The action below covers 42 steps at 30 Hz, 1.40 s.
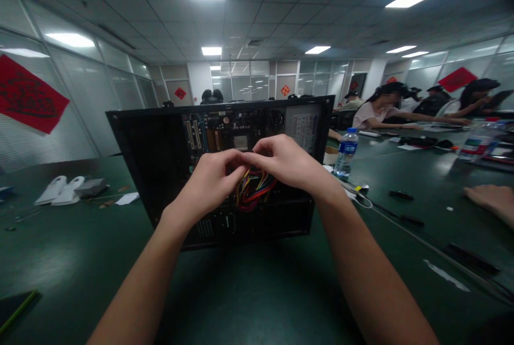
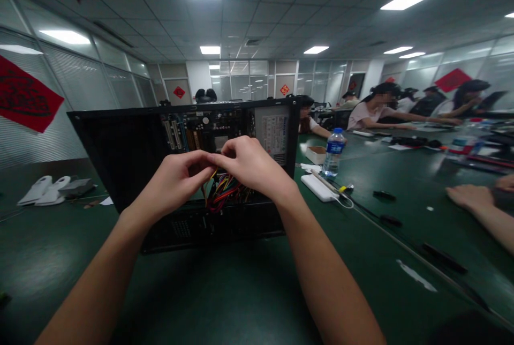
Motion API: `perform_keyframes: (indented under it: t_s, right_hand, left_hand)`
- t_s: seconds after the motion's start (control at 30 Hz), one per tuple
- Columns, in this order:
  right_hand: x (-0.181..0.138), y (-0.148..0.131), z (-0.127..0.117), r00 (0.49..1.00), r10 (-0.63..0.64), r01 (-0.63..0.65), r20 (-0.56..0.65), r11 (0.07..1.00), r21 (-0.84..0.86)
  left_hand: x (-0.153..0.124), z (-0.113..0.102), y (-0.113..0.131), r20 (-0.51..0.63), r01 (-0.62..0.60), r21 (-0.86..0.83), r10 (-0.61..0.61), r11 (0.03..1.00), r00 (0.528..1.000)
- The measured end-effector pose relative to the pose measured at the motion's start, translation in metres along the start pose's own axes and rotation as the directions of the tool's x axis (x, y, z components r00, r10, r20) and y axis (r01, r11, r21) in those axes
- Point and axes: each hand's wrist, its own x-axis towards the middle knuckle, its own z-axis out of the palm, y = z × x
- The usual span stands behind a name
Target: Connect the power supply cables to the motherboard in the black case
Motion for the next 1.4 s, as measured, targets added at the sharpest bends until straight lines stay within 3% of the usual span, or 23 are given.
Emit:
perform_keyframes:
  t_s: [0.13, 0.37, 0.63, 0.73, 0.87, 0.97, 1.23, 1.4]
  right_hand:
    - [0.0, -0.002, 0.001, 0.999, -0.027, 0.026, -0.018, 0.998, -0.054]
    - [0.001, -0.005, 0.004, 0.997, -0.08, 0.079, -0.013, 0.992, -0.096]
    - [-0.004, -0.023, 0.013, 0.987, -0.163, 0.163, -0.002, 0.986, -0.026]
    - [-0.004, -0.024, 0.011, 0.987, -0.16, 0.16, -0.013, 0.987, -0.013]
    - [-0.006, -0.022, 0.001, 0.99, -0.13, 0.131, -0.061, 0.991, 0.015]
    - [-0.008, -0.02, -0.005, 0.99, -0.097, 0.101, -0.106, 0.994, 0.034]
    - [-0.009, -0.015, -0.006, 0.991, -0.063, 0.07, -0.12, 0.996, 0.054]
    - [-0.008, -0.016, -0.004, 0.991, -0.053, 0.057, -0.123, 0.998, 0.03]
  left_hand:
    - [0.0, 0.002, -0.001, 0.009, 0.006, -0.053, -0.006, 0.999, 1.0]
    - [0.0, 0.004, -0.003, 0.141, 0.077, -0.127, -0.059, 0.989, 0.988]
    - [0.008, 0.015, -0.027, 0.061, 0.117, -0.05, -0.114, 0.992, 0.992]
    - [0.007, 0.01, -0.028, 0.127, 0.166, -0.164, -0.146, 0.972, 0.981]
    - [0.002, -0.005, -0.017, 0.295, 0.216, -0.342, -0.114, 0.915, 0.949]
    - [-0.001, -0.014, -0.009, 0.338, 0.207, -0.363, -0.078, 0.909, 0.938]
    - [-0.003, -0.013, -0.005, 0.196, 0.075, -0.295, -0.017, 0.953, 0.981]
    - [-0.003, -0.008, -0.002, 0.009, -0.073, -0.126, 0.075, 0.989, 0.997]
